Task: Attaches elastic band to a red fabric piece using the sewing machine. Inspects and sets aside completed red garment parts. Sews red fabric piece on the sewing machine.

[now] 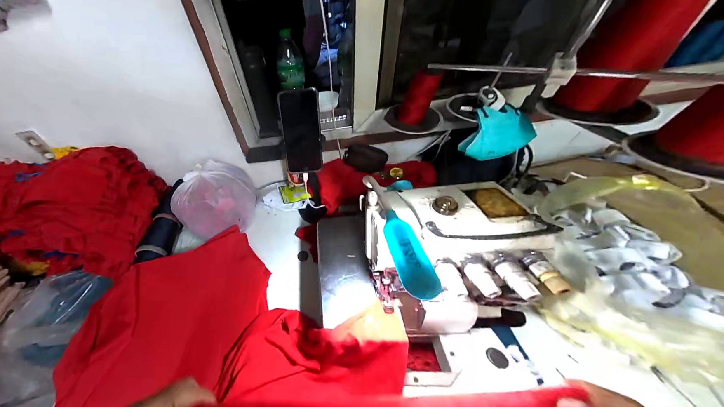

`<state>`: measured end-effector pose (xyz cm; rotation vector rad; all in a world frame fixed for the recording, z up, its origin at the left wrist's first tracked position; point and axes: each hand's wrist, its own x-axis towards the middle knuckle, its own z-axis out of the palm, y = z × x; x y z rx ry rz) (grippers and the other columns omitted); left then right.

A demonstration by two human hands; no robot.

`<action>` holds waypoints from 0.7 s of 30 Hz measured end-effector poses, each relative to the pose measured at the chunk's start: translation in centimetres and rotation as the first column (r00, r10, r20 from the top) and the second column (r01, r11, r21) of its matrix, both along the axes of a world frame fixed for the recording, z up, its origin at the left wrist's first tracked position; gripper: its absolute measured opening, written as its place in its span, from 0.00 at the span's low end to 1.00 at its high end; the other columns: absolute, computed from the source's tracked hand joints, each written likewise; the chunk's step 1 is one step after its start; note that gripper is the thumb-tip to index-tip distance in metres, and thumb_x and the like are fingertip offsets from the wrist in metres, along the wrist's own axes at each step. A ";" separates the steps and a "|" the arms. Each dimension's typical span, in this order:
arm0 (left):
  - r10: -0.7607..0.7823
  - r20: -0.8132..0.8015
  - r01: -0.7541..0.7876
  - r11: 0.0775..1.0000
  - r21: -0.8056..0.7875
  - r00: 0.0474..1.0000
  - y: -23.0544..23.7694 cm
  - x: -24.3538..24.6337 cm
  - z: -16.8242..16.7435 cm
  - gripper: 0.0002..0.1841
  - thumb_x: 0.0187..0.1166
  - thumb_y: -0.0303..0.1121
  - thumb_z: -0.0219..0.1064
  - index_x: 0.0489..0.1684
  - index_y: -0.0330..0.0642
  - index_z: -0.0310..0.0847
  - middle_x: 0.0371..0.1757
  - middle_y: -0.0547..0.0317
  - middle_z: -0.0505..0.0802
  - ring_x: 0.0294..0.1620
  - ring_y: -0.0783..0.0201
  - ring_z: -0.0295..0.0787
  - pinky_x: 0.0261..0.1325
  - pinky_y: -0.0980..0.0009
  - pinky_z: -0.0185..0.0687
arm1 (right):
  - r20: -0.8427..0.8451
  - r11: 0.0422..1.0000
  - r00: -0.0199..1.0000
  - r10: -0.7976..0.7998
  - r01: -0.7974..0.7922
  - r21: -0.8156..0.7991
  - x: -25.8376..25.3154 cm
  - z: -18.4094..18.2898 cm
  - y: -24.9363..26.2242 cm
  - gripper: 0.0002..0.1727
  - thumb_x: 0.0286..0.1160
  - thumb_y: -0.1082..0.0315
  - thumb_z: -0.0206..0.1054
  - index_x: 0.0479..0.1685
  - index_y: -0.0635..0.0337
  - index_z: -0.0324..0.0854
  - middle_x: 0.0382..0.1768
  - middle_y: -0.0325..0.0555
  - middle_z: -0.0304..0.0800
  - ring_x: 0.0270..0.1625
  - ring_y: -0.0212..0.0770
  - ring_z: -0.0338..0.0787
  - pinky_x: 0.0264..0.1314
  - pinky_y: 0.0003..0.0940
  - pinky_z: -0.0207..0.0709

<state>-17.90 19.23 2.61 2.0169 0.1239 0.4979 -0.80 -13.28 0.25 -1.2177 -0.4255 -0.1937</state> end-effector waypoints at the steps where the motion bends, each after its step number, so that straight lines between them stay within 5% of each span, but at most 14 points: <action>1: 0.056 -0.004 -0.056 0.996 0.064 0.998 0.4 1.0 0.4 0.04 0.78 0.32 0.72 0.44 0.46 0.91 0.37 0.78 0.94 0.37 0.88 0.86 0.43 0.84 0.84 | -0.080 0.999 0.996 -0.028 0.025 -0.037 -0.1 -0.3 0.6 0.13 0.82 0.74 0.64 0.47 0.41 0.90 0.38 0.18 0.95 0.40 0.17 0.91 0.47 0.17 0.87; 3: 0.235 -0.005 -0.228 0.947 0.225 0.972 0.9 3.7 -0.1 0.06 0.75 0.30 0.72 0.42 0.38 0.90 0.32 0.69 0.93 0.31 0.82 0.86 0.35 0.80 0.84 | -0.260 0.993 0.962 -0.081 0.054 -0.110 0.0 -1.0 2.3 0.10 0.82 0.76 0.62 0.44 0.49 0.86 0.34 0.22 0.94 0.36 0.20 0.91 0.43 0.21 0.88; 6: 0.402 0.007 -0.362 0.818 0.447 0.916 -1.2 7.9 -2.0 0.13 0.78 0.36 0.69 0.52 0.39 0.91 0.50 0.50 0.95 0.52 0.55 0.93 0.54 0.54 0.89 | -0.344 0.985 0.933 -0.106 0.051 -0.164 0.1 -3.5 4.8 0.05 0.77 0.75 0.67 0.44 0.62 0.88 0.33 0.34 0.95 0.35 0.27 0.93 0.39 0.25 0.90; 9: 0.056 0.097 -0.091 0.909 0.407 0.994 -6.8 10.0 -3.3 0.14 0.80 0.39 0.68 0.53 0.42 0.93 0.58 0.54 0.95 0.68 0.59 0.88 0.74 0.60 0.82 | -0.266 0.970 0.963 -0.040 -0.026 -0.242 -1.0 -5.2 5.5 0.05 0.75 0.75 0.70 0.45 0.63 0.90 0.37 0.35 0.96 0.38 0.24 0.93 0.43 0.23 0.90; 12: -0.335 0.066 0.297 0.898 0.325 0.940 -10.2 11.6 -4.7 0.21 0.85 0.41 0.64 0.65 0.35 0.87 0.68 0.47 0.91 0.78 0.55 0.81 0.85 0.58 0.71 | -0.191 0.964 0.979 0.071 -0.117 -0.240 -1.8 -5.4 5.3 0.05 0.76 0.76 0.70 0.45 0.63 0.90 0.37 0.33 0.96 0.37 0.22 0.93 0.43 0.20 0.89; 16: -0.292 0.100 0.252 0.923 0.290 0.951 -11.2 12.3 -5.0 0.10 0.82 0.35 0.68 0.42 0.39 0.93 0.41 0.58 0.95 0.48 0.68 0.90 0.57 0.73 0.85 | -0.247 0.983 0.963 0.102 -0.136 -0.124 -2.1 -5.5 5.0 0.08 0.82 0.77 0.63 0.46 0.63 0.88 0.39 0.34 0.95 0.39 0.24 0.93 0.43 0.20 0.89; 21: -0.161 0.137 0.118 0.953 0.280 0.977 -11.6 13.3 -4.5 0.08 0.81 0.32 0.68 0.37 0.40 0.94 0.40 0.61 0.95 0.46 0.73 0.91 0.54 0.78 0.86 | -0.365 0.993 0.931 -0.009 -0.036 -0.117 -2.3 -6.5 5.4 0.10 0.86 0.74 0.57 0.51 0.65 0.83 0.37 0.38 0.94 0.36 0.30 0.94 0.38 0.24 0.90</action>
